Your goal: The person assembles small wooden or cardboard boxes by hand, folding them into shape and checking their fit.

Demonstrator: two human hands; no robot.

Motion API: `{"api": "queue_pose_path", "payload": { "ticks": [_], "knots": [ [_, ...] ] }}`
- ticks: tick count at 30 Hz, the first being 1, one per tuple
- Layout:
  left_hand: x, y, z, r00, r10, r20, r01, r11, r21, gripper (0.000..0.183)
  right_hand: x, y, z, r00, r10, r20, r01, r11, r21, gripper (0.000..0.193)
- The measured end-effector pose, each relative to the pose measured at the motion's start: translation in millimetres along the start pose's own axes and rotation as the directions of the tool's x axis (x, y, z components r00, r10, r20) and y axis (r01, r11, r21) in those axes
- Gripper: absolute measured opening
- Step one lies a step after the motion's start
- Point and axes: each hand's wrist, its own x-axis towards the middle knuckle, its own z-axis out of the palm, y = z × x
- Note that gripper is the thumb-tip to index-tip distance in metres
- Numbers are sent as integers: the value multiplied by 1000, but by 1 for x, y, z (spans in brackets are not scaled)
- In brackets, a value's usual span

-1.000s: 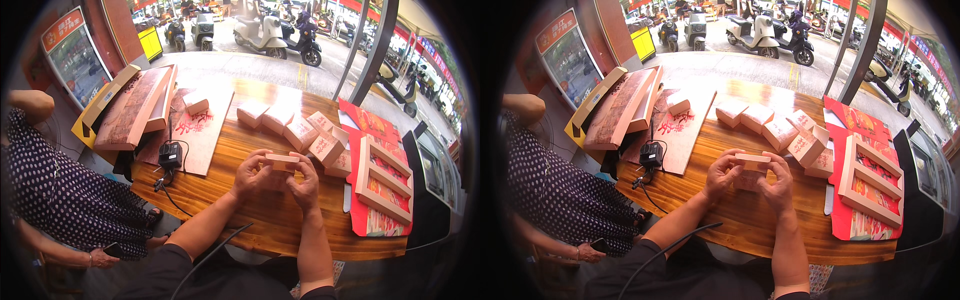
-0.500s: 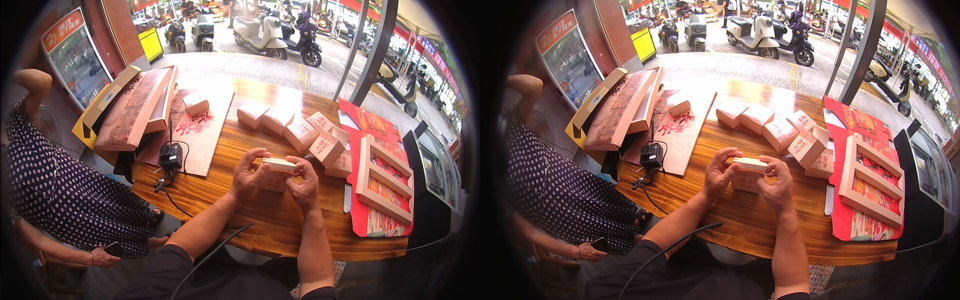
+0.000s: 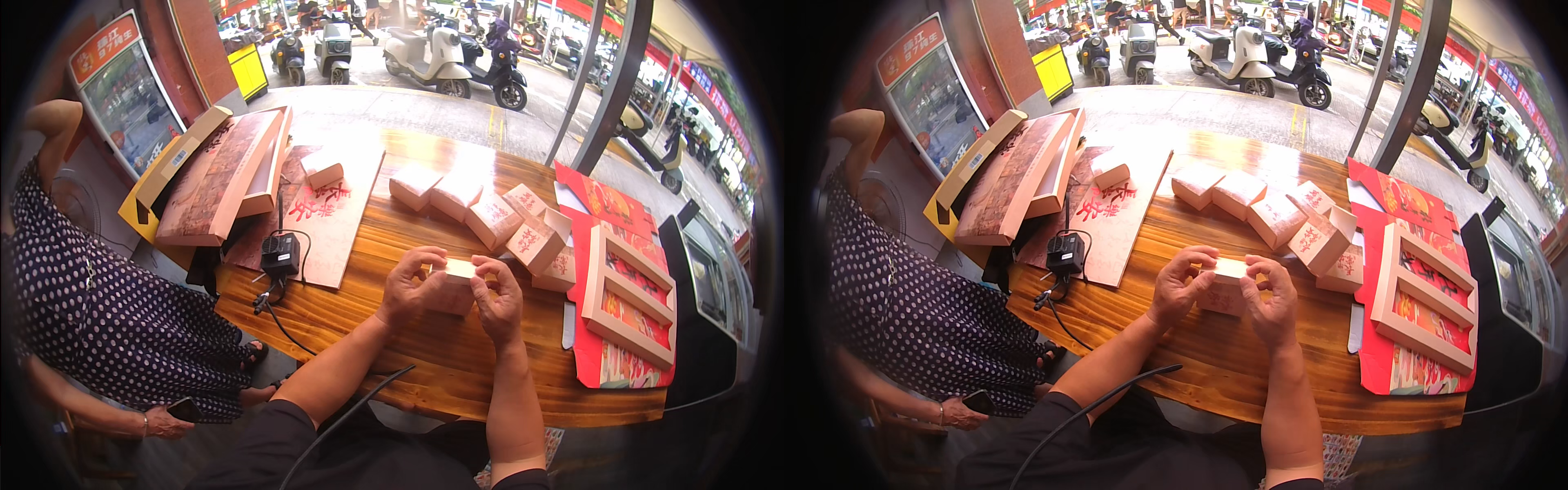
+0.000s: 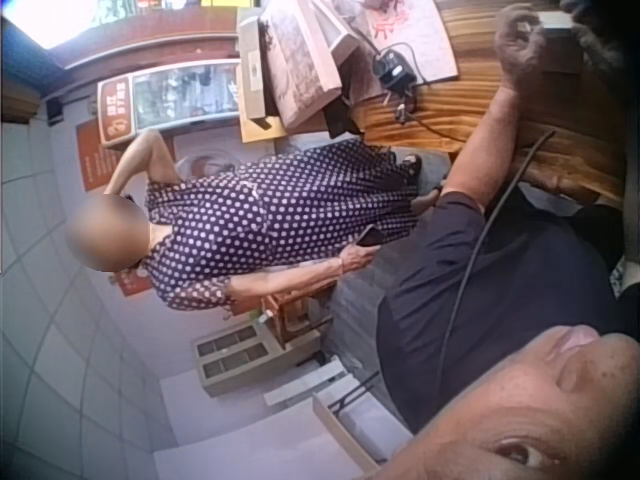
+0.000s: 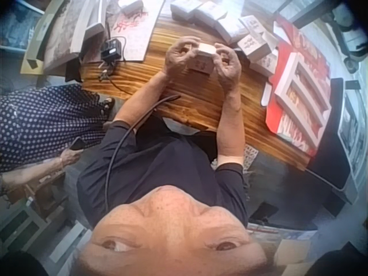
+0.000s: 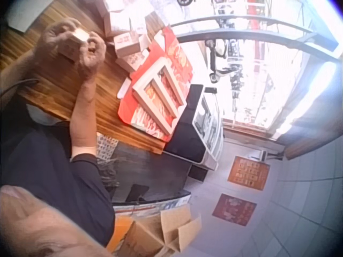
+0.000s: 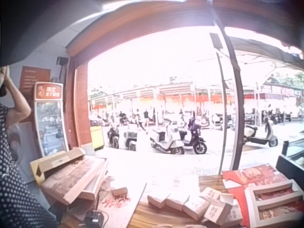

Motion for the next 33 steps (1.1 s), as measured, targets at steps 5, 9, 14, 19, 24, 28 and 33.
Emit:
{"api": "queue_pose_path", "payload": {
  "ticks": [5,9,14,19,24,28,33],
  "knots": [
    [0,-2,-3,998,-42,49,42,999,-16,14,1,-4,1,1000,-21,-8,21,1000,4,11],
    [0,-2,-3,997,-57,58,59,998,-20,13,0,-4,0,1000,-3,4,3,1000,6,11],
    [1,-4,-3,997,-47,61,46,999,14,12,1,-3,-3,999,15,47,-15,1000,-4,14],
    [0,0,4,995,-81,-57,82,997,4,12,2,0,-6,995,-23,100,33,994,-105,21],
    [-1,-10,5,988,-149,-52,146,988,-48,34,0,13,-7,992,43,122,-37,998,-53,37],
    [0,-3,7,966,-260,11,254,931,-262,52,0,20,-9,983,164,79,-178,954,241,40],
    [1,0,-2,978,-175,115,203,929,-310,59,8,6,-12,920,390,24,-328,737,591,33]
  ]
}}
